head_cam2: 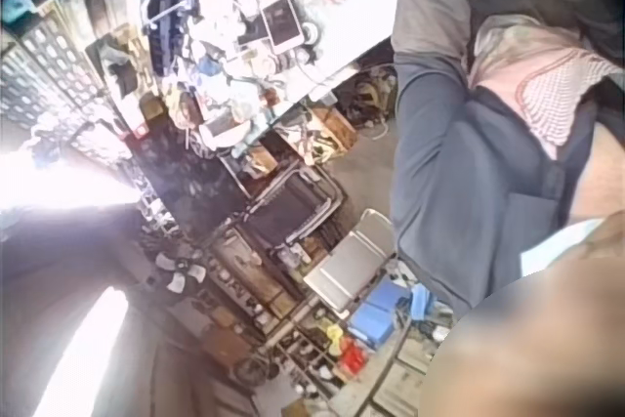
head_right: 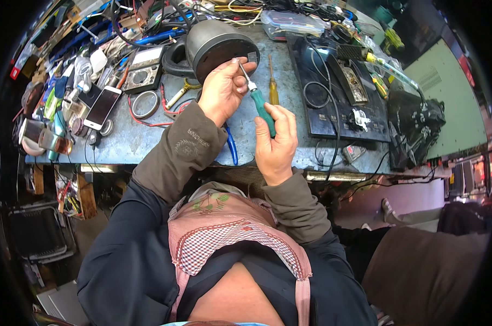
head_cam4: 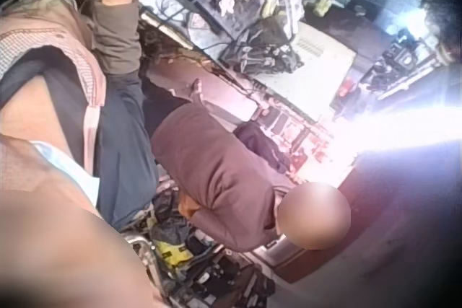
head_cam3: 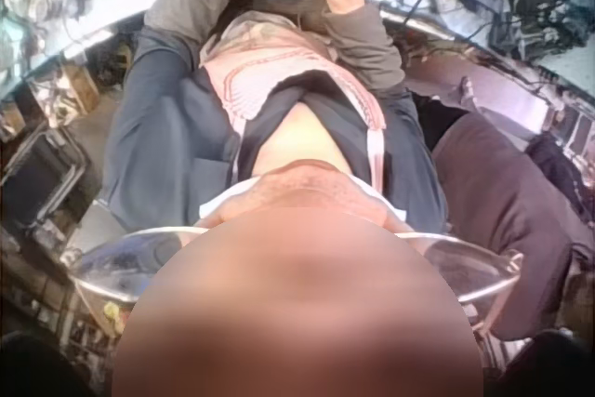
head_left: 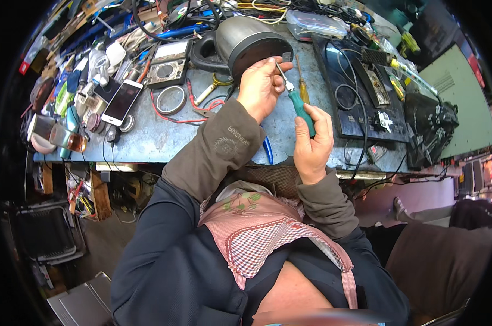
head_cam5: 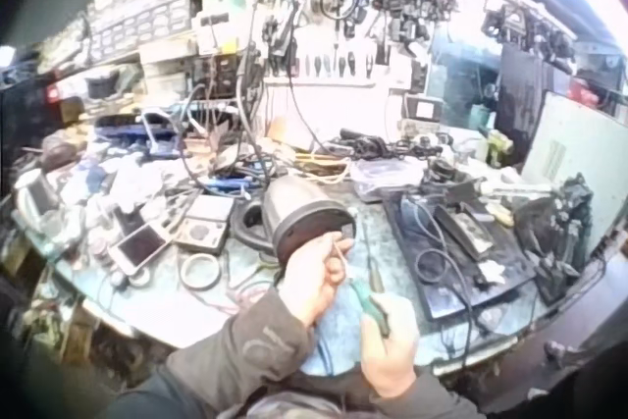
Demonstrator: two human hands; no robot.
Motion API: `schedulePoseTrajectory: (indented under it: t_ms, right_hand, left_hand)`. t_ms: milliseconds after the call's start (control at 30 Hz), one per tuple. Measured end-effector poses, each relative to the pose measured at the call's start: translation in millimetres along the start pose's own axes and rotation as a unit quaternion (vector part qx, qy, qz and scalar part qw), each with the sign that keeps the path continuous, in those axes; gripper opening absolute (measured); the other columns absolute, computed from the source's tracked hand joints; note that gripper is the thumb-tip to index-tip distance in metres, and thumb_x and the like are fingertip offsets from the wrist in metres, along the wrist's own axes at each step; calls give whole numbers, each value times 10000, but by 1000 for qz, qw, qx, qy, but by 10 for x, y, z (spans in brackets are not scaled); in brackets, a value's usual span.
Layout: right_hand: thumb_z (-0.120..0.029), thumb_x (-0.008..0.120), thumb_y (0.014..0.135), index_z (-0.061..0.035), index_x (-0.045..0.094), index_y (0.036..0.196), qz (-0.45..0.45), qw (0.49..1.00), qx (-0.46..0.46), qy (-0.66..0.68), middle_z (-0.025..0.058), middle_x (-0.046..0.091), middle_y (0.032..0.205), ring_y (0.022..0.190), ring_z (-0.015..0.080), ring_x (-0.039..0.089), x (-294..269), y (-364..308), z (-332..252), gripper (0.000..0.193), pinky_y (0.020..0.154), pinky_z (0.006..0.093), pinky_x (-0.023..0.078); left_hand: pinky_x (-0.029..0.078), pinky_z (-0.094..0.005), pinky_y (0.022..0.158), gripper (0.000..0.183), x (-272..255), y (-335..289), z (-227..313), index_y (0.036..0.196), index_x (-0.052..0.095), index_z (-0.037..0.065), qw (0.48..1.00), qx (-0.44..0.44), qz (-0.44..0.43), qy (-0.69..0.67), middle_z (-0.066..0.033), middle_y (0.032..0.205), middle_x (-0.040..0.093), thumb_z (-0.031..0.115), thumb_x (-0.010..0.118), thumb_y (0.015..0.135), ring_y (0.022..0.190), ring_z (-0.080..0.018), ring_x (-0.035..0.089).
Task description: The person disassembles an electric kettle base, uses pliers to adjust a metal clip, and reassembles the base with a screwdriver. They then test the kettle with a multimeter and wrap the base in bubble wrap before handing it to another person.
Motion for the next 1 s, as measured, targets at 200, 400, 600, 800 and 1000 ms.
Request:
schedulePoseTrajectory:
  t_ms: [200,400,600,800,1000]
  right_hand:
    - [-66,806,999,22,719,1327,-35,999,-32,10,218,680,1298,1162,362,694,42,122,-12,350,1004,426,567]
    - [-53,811,984,8,733,1354,-60,998,-29,6,217,677,1303,1164,367,694,-11,290,-19,382,1003,425,568]
    - [-31,799,975,3,724,1370,-82,994,-67,-30,226,671,1307,1177,388,692,-78,502,-116,404,1015,443,565]
    - [-41,723,1040,-5,698,1400,-68,997,-21,-20,230,667,1284,1054,373,705,-137,538,-12,363,962,426,578]
    - [-49,666,1088,-29,511,1589,-56,920,276,271,140,635,1331,961,111,660,-19,439,218,525,796,277,549]
  left_hand:
    - [432,-255,533,260,16,27,25,1334,652,3,999,15,-12,27,-182,1161,803,193,618,1160,599,-67,580]
    - [426,-251,534,276,13,19,28,1334,665,6,999,22,-9,27,-174,1156,806,213,636,1153,606,-61,585]
    - [477,-263,583,238,-21,-97,146,1271,693,0,981,93,12,169,-116,1062,797,193,659,1136,635,-101,617]
    - [526,-522,1084,622,979,-863,1053,1391,687,83,409,598,71,685,-160,1357,698,176,872,805,1229,-323,668]
    - [443,-580,1239,771,538,-142,1035,1484,675,172,427,459,-23,779,-73,1558,663,231,924,757,1488,-378,579]
Point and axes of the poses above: each hand's wrist, its own y-axis towards the middle knuckle, its own x-axis out of the palm, z = x × y, the point moved 8 cm from there along y, towards the middle knuckle
